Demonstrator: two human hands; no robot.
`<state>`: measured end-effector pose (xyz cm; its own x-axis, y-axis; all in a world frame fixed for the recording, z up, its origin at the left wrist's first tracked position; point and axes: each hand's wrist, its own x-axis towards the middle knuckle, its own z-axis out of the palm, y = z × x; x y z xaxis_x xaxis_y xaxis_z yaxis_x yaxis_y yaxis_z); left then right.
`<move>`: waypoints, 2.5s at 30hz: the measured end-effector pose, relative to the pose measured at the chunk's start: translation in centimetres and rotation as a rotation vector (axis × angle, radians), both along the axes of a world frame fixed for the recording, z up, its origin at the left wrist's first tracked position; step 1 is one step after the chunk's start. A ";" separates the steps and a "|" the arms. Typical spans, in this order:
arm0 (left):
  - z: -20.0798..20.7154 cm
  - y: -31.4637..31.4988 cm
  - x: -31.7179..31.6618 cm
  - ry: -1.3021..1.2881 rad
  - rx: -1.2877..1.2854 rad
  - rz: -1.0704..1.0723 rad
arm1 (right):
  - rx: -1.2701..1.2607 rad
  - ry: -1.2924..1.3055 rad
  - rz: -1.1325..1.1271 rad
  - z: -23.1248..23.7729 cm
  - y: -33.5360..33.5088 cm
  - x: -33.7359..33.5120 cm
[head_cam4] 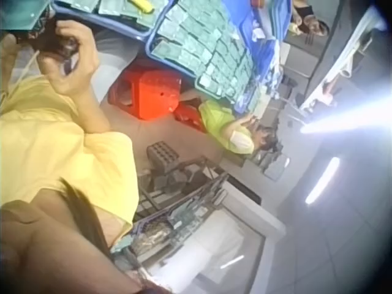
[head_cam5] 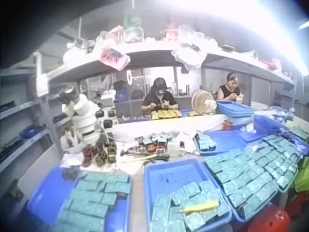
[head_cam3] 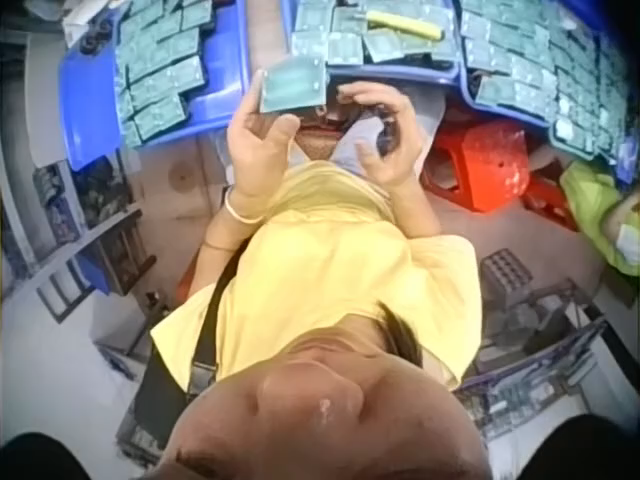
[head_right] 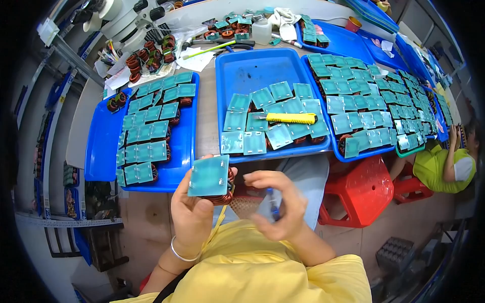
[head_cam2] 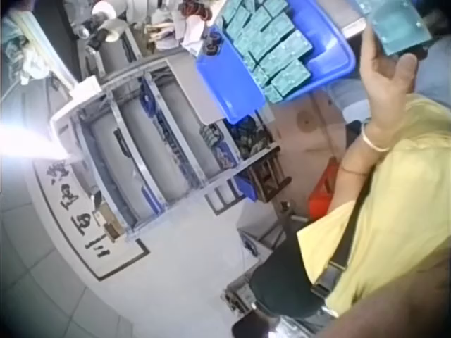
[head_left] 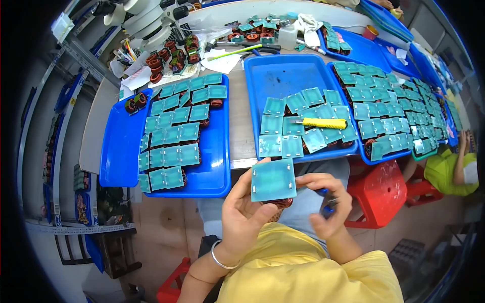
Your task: Assembling and trimming electronic components at a workshop station.
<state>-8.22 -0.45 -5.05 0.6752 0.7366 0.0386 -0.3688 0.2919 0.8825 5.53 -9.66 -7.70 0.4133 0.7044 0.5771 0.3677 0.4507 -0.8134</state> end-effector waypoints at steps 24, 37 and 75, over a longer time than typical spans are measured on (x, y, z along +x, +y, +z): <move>0.9 -1.0 -0.2 0.164 0.089 -0.043 | -0.404 -0.705 0.003 6.3 -2.9 2.4; 1.5 -0.7 -0.7 0.280 0.569 -0.072 | -0.462 -0.894 0.013 7.3 -4.1 3.0; 2.1 -0.8 0.7 0.469 0.662 -0.372 | -0.394 -0.729 -0.046 3.6 -6.0 3.0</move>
<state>-7.54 -1.24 -2.91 0.9193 0.3917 0.0385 0.0891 -0.3024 0.9490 8.48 -15.62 -4.09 0.0640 0.9023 0.4263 0.8750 0.1546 -0.4588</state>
